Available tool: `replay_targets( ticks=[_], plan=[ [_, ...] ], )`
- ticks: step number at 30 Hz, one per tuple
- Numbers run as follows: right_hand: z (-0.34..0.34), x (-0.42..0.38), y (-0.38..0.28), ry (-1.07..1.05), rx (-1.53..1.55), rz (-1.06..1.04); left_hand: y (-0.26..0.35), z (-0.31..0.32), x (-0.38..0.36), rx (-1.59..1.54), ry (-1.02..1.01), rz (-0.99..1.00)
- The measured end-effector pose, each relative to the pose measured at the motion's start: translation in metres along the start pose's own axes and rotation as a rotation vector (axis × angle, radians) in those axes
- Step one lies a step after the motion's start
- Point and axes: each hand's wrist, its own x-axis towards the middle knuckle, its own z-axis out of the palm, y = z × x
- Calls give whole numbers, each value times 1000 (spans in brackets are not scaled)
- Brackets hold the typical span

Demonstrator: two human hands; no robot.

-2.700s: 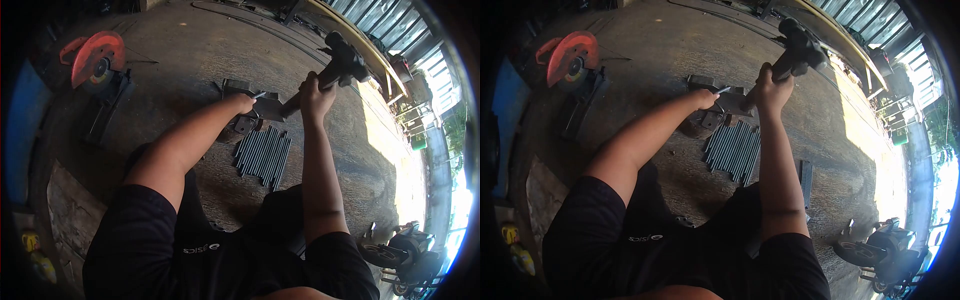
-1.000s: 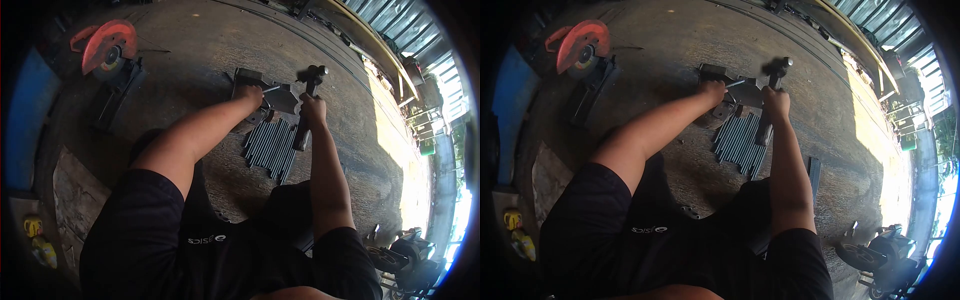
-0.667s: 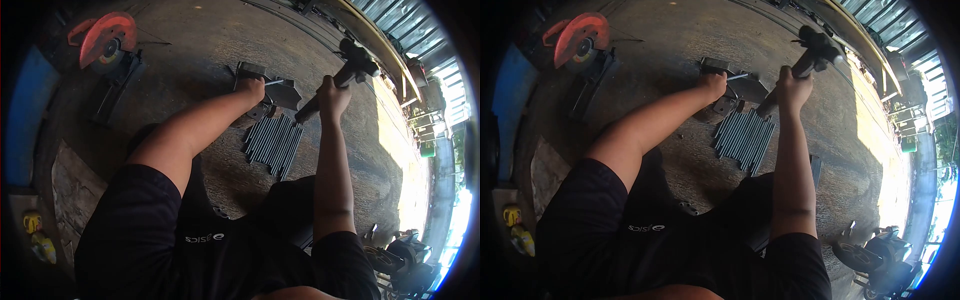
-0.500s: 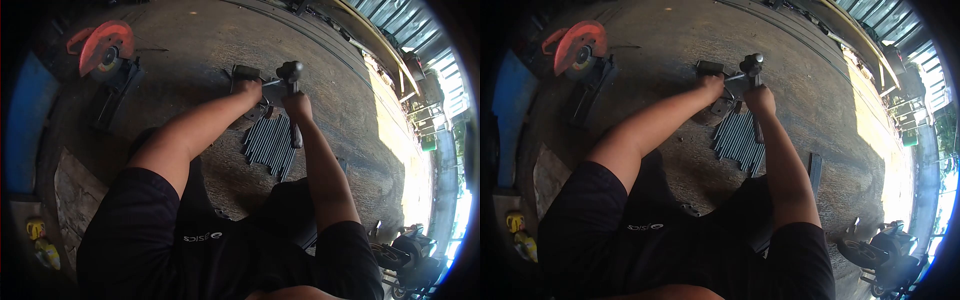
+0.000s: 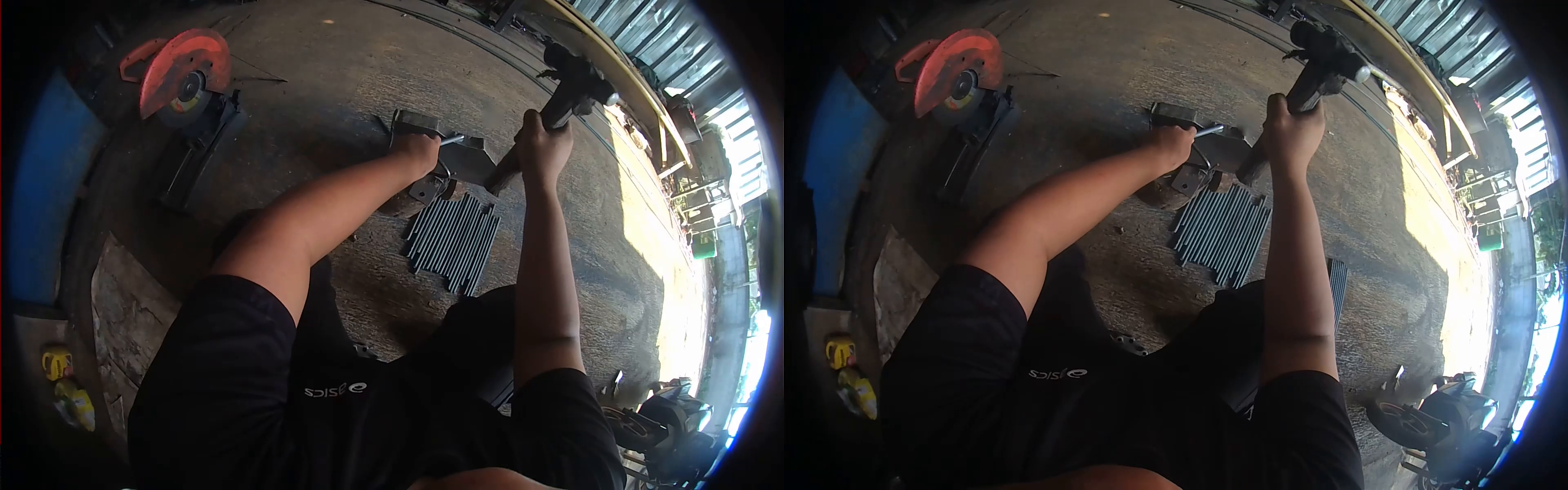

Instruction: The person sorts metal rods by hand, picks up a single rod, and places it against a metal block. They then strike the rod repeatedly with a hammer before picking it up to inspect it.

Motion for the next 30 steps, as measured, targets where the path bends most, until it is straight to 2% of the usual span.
replay_targets(
  ticks=[2,4,6,8,10,12,13,14,15,16,18,21,23,24,25,26,27,28,30],
  plan=[
    [14,-10,51,70,-191,-102,3,1,-2,10,-1,-10],
    [19,-20,85,-315,-709,152,4,3,-1,40,-50,-20],
    [25,-19,110,-537,-603,388,10,-3,2,77,-75,-31],
    [24,-11,89,-528,-544,380,13,-15,-2,113,-83,-75],
    [12,-26,98,-534,-509,445,17,-12,-10,138,-79,-60],
    [15,-15,101,-398,-588,210,17,-21,-4,159,-89,-8],
    [17,-8,96,-356,-493,234,18,-22,-6,158,-53,-17],
    [15,0,91,-310,-394,174,17,-22,-6,151,-55,-22],
    [12,7,70,-263,-291,114,14,-21,-5,116,-34,-9],
    [10,4,33,-189,-100,154,11,-19,-5,81,-19,2],
    [3,12,-2,-104,55,69,8,-17,-8,47,-22,-7],
    [6,17,0,-18,118,-16,8,-23,-11,29,-26,-20],
    [17,5,36,69,14,-148,8,-20,-12,39,-44,-24],
    [22,-2,80,62,-193,-194,7,-17,-12,55,-39,-11],
    [23,-12,109,-120,-428,-111,7,-16,-12,73,-29,7],
    [29,-9,169,-456,-896,-195,10,-18,-15,71,-28,22],
    [28,-19,126,-454,-702,207,14,-21,-18,67,-38,26],
    [25,-25,131,-385,-611,214,17,-27,-17,71,-37,26],
    [17,-22,122,-505,-598,364,19,-29,-16,79,-21,0]
  ],
)
